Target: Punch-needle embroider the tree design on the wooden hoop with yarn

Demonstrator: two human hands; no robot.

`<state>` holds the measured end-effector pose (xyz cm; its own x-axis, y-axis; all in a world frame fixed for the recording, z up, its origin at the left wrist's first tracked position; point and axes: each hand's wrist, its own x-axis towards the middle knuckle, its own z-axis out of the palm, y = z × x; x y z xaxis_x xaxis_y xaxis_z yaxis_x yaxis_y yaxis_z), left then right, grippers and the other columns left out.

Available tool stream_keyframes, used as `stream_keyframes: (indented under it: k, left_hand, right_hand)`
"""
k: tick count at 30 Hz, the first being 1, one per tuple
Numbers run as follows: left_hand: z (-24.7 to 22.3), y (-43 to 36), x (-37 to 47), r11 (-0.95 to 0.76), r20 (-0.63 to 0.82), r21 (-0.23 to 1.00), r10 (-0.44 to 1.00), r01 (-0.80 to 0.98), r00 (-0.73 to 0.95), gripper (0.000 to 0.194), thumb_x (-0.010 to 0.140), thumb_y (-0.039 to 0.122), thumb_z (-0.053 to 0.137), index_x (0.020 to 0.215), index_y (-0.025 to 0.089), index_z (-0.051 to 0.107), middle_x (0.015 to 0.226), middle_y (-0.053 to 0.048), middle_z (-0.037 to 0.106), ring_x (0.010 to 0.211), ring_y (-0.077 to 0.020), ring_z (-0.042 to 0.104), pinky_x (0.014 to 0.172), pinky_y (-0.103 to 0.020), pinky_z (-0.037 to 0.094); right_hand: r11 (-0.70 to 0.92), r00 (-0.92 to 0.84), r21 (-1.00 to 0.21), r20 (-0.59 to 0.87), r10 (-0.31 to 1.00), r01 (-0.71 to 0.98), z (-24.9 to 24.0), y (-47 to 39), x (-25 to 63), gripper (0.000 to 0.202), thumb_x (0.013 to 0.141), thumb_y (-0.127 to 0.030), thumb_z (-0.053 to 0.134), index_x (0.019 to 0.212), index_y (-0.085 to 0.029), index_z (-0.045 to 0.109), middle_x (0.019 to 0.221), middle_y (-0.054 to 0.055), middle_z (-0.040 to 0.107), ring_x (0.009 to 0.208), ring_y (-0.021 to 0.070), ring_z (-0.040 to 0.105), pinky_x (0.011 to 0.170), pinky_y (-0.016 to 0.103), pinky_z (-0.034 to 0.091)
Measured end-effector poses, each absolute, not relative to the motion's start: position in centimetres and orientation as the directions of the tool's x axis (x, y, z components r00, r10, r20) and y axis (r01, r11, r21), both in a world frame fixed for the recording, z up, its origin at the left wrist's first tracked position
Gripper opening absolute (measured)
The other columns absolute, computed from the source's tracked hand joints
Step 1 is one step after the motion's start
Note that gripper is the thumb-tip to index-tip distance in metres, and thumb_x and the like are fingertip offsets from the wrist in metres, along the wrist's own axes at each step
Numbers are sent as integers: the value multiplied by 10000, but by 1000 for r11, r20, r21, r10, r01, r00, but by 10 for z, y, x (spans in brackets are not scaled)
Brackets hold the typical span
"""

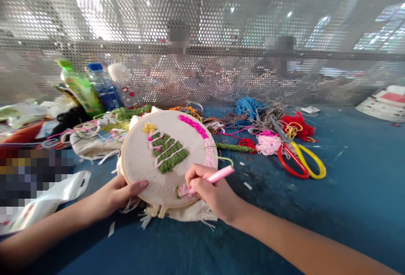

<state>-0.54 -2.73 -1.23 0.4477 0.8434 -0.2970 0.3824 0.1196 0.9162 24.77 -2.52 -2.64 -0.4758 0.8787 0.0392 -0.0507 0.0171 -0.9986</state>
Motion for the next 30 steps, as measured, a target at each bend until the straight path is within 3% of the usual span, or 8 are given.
stream_keyframes:
  k: [5, 9, 13, 24, 27, 30]
  left_hand:
    - [-11, -30, -5, 156, -326, 910, 842, 385, 430, 514, 846, 606, 491, 1020, 151, 654, 660, -10, 561, 607, -151, 418, 511, -248, 346]
    - [-10, -29, -5, 155, -320, 918, 833, 365, 452, 526, 833, 625, 507, 998, 145, 646, 661, 11, 524, 572, -117, 346, 498, -235, 310]
    - [-10, -30, -4, 140, -300, 927, 834, 347, 464, 541, 828, 645, 504, 985, 146, 638, 644, 21, 501, 565, -113, 331, 505, -235, 318]
    - [-9, -31, -4, 107, -283, 931, 814, 349, 507, 561, 852, 636, 477, 1115, 169, 643, 816, -33, 632, 631, -139, 424, 551, -233, 380]
    - [-11, -31, -4, 117, -300, 923, 814, 366, 497, 600, 836, 666, 472, 1074, 148, 657, 812, -44, 650, 626, -143, 446, 540, -233, 399]
    - [-13, -32, -4, 118, -300, 921, 824, 372, 481, 601, 837, 661, 476, 1087, 145, 658, 839, -56, 668, 643, -154, 481, 563, -247, 439]
  right_hand:
    - [-5, -422, -993, 44, 905, -115, -28, -19, 249, 131, 761, -216, 472, 637, -180, 495, 476, -71, 369, 408, 64, 269, 412, 210, 188]
    - [-36, -367, -984, 30, 930, -172, -29, -13, 250, 135, 752, -214, 478, 623, -179, 497, 454, -71, 384, 395, 60, 283, 405, 202, 200]
    - [-25, -370, -990, 28, 929, -137, -28, -15, 248, 138, 762, -220, 488, 632, -178, 506, 457, -68, 398, 408, 65, 314, 415, 200, 219]
    - [-17, -437, -998, 10, 900, -58, -25, -16, 247, 139, 778, -225, 476, 649, -185, 510, 464, -69, 400, 418, 74, 321, 430, 207, 243]
    - [-4, -419, -1000, 9, 908, -28, -26, -15, 249, 142, 785, -223, 456, 653, -191, 496, 446, -73, 381, 408, 77, 295, 423, 210, 236]
    - [100, -456, -992, 57, 888, 71, -27, -18, 248, 158, 827, -226, 426, 684, -196, 485, 495, -59, 405, 444, 92, 326, 440, 216, 264]
